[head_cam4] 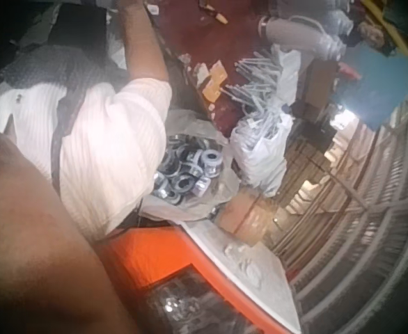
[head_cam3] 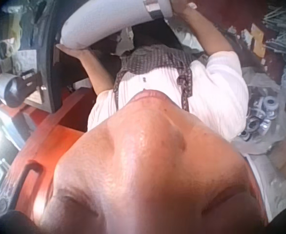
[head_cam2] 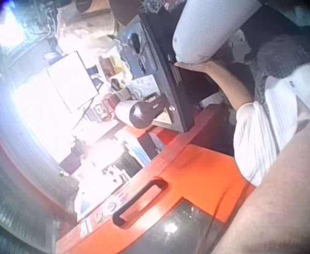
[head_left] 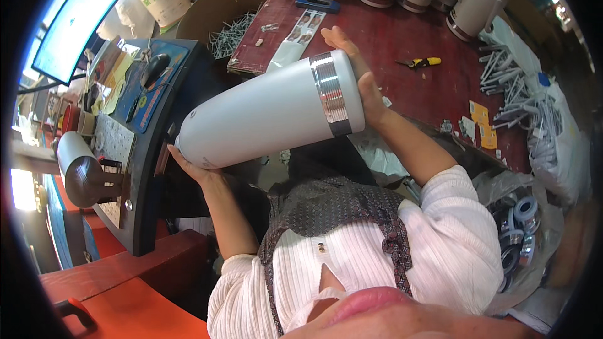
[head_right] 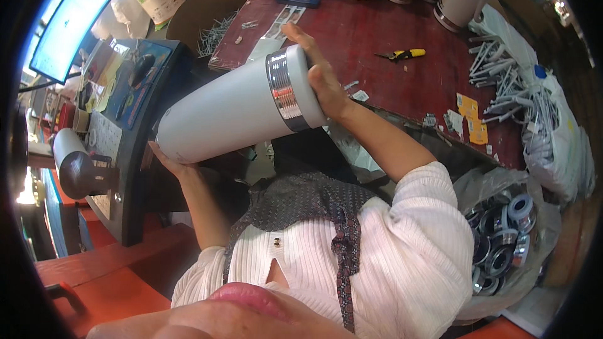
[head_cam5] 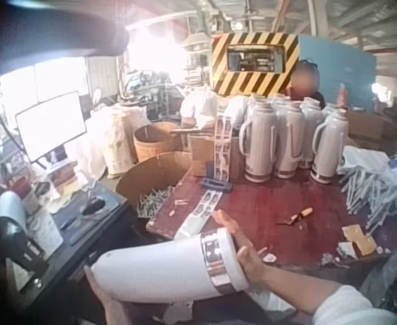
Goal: The person assembles electric kettles by inserting heating elements, attaching lids, and applying labels. They handle multiple kettles one at a time, using a screwdriver to secure internal components and placing finished units on a nearby table.
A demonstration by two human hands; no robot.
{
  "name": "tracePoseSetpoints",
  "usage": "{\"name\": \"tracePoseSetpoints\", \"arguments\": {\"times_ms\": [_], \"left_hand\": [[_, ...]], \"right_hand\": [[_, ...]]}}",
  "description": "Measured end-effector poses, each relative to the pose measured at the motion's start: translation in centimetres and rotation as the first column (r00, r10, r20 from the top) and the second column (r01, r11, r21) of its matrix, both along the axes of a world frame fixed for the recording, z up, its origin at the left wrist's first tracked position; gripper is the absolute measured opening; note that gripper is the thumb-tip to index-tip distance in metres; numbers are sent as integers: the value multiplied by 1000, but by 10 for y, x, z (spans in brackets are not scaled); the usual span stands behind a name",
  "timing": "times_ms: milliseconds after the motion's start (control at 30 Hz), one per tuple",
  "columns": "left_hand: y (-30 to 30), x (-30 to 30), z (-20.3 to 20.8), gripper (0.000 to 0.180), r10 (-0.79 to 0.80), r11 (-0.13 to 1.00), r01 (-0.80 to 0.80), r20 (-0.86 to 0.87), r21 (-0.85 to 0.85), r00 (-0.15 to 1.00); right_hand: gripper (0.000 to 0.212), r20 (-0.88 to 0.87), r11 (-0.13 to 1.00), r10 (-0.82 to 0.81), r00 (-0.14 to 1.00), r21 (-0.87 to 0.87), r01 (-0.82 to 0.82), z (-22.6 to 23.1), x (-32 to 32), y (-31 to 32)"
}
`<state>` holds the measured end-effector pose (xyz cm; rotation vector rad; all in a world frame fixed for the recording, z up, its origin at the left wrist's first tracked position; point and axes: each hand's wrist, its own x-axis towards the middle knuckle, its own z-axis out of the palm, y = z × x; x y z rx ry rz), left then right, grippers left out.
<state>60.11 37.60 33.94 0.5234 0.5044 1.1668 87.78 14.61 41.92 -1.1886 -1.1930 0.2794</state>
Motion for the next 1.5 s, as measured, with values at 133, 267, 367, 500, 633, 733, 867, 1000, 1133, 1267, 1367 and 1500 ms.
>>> {"name": "tracePoseSetpoints", "arguments": {"times_ms": [133,267,367,500,633,733,867,1000,1133,1267,1367,1500], "left_hand": [[6,-2,5,66,103,994,-102,-61,27,993],[8,-4,2,66,111,991,-107,-58,78,992],[12,-1,-1,67,-42,994,33,79,106,996],[16,-4,8,71,-147,981,112,238,157,960],[5,-7,27,71,-173,977,133,254,170,952],[-9,6,38,71,1,996,-11,111,94,994],[-10,36,38,72,-18,992,12,48,123,999],[2,47,23,65,-44,980,58,-79,190,996],[9,49,-2,75,-69,993,84,-176,83,982],[2,61,-19,81,-163,987,159,-245,-38,956],[-13,64,-24,69,-163,985,169,-411,-20,897],[-28,68,-26,54,-82,889,306,-538,342,839]], "right_hand": [[97,-389,987,49,920,159,15,14,21,8],[95,-285,976,-175,942,78,205,6,54,6],[93,-374,980,165,913,-43,-195,-28,48,14],[95,-477,949,289,830,27,-315,-35,47,18],[93,-520,956,282,806,223,-191,5,67,-3],[88,-597,925,-132,791,213,315,15,72,-12],[86,-526,825,548,650,210,-525,-16,76,3],[82,-612,974,108,783,-92,-206,-35,93,2],[76,-355,954,-239,904,89,287,-35,77,-34],[74,538,875,-482,691,264,405,-46,39,-64],[75,264,781,-625,735,216,586,-56,41,-68],[65,-233,790,-603,763,-47,611,-62,69,-77]]}}
